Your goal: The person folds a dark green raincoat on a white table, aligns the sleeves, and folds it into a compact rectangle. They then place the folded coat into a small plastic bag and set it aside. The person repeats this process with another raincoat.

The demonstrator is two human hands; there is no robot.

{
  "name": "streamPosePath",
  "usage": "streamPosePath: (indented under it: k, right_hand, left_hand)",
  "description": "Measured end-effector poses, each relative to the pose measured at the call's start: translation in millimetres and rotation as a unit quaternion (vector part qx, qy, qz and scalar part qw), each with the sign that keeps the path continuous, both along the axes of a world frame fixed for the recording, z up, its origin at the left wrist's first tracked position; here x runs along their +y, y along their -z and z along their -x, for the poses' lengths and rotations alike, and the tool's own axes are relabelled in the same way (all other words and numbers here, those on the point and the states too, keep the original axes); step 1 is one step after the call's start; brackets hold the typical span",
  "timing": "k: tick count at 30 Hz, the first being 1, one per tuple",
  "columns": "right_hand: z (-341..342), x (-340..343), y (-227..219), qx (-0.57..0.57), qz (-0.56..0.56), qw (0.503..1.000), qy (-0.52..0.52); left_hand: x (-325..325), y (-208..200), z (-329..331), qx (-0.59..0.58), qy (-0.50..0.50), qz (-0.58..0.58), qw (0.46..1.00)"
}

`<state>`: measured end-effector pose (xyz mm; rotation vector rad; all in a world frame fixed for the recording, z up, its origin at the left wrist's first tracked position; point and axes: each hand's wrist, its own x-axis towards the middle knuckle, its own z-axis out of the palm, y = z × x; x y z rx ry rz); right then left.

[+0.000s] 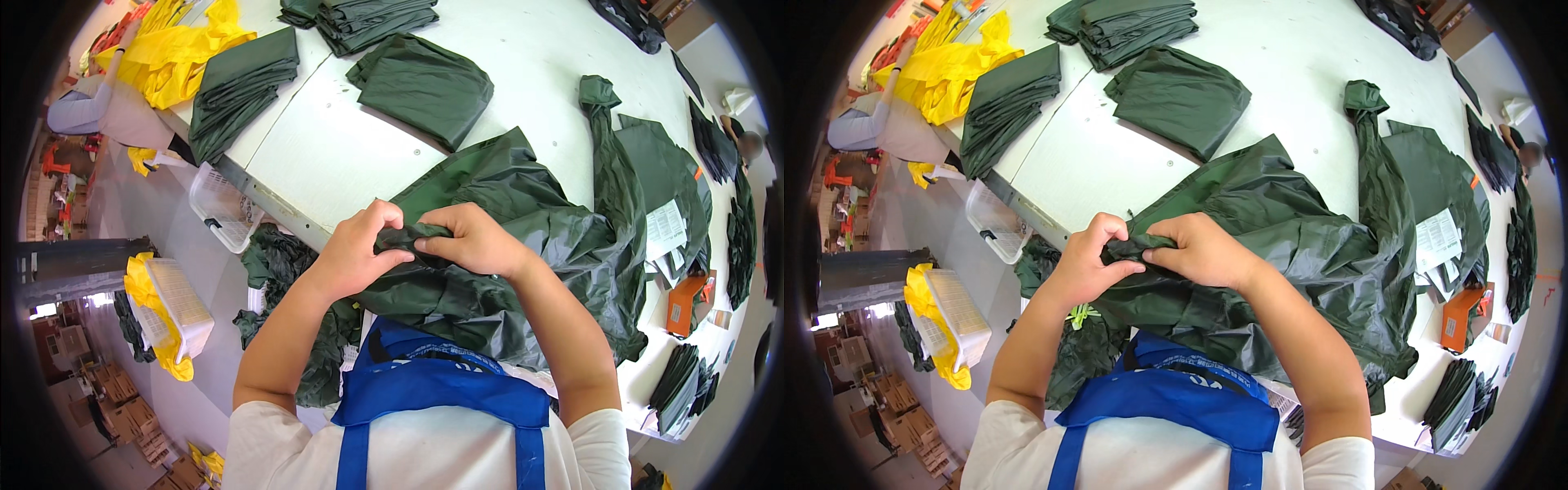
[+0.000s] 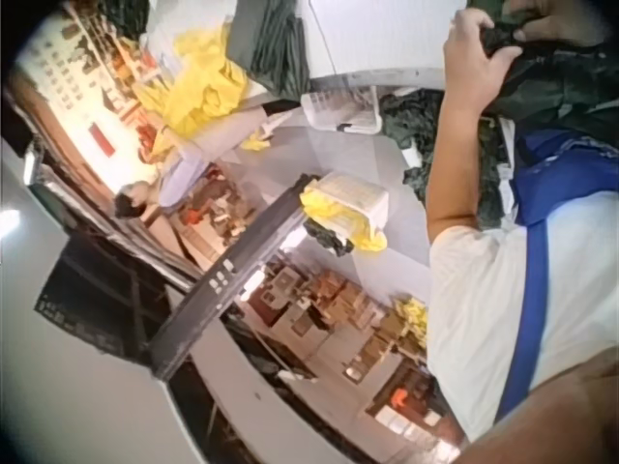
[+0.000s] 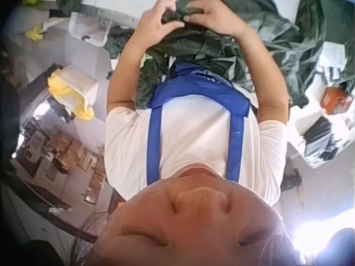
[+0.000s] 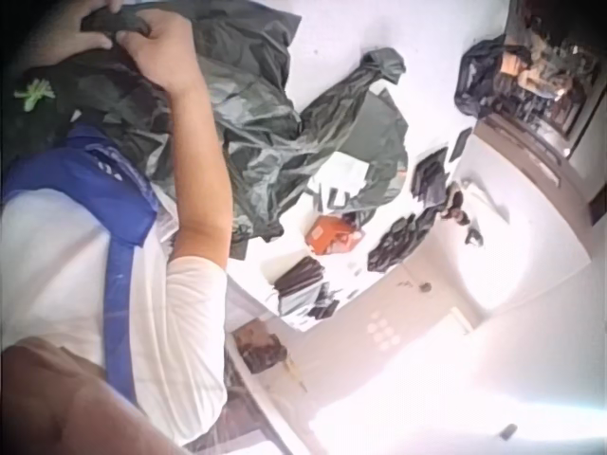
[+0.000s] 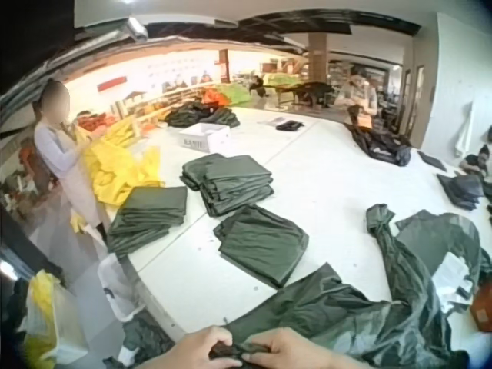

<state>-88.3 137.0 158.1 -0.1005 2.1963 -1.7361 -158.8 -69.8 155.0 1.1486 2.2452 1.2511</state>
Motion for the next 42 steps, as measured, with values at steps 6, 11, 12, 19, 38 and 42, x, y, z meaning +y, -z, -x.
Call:
streamPosePath:
  k: [6, 11, 12, 19, 38, 42]
  right_hand:
    - [-33, 79, 8, 0.158, -0.210, 0.953, 0.153]
    - [-166, 326, 108, -0.017, -0.506, 0.647, 0.571]
    - [-209, 365, 132, -0.095, -0.542, 0.608, 0.573]
    - [-233, 377, 151, -0.209, -0.399, 0.705, 0.547]
    - [-454, 236, -31, 0.062, 0.233, 0.736, 0.633]
    - [-497, 227, -108, 0.228, 0.177, 0.509, 0.811]
  left_hand:
    - [-22, 11, 21, -0.119, 0.066, 0.246, 0.960]
    - [3, 25, 85, -0.088, 0.145, 0.191, 0.967]
    - [34, 30, 91, -0.171, 0.133, 0.203, 0.955]
    - [183, 131, 78, -0.059, 0.240, 0.461, 0.853]
    - [-17, -124, 132, -0.324, -0.108, -0.267, 0.901]
    - [-59, -193, 124, -0.275, -0.125, -0.335, 0.892]
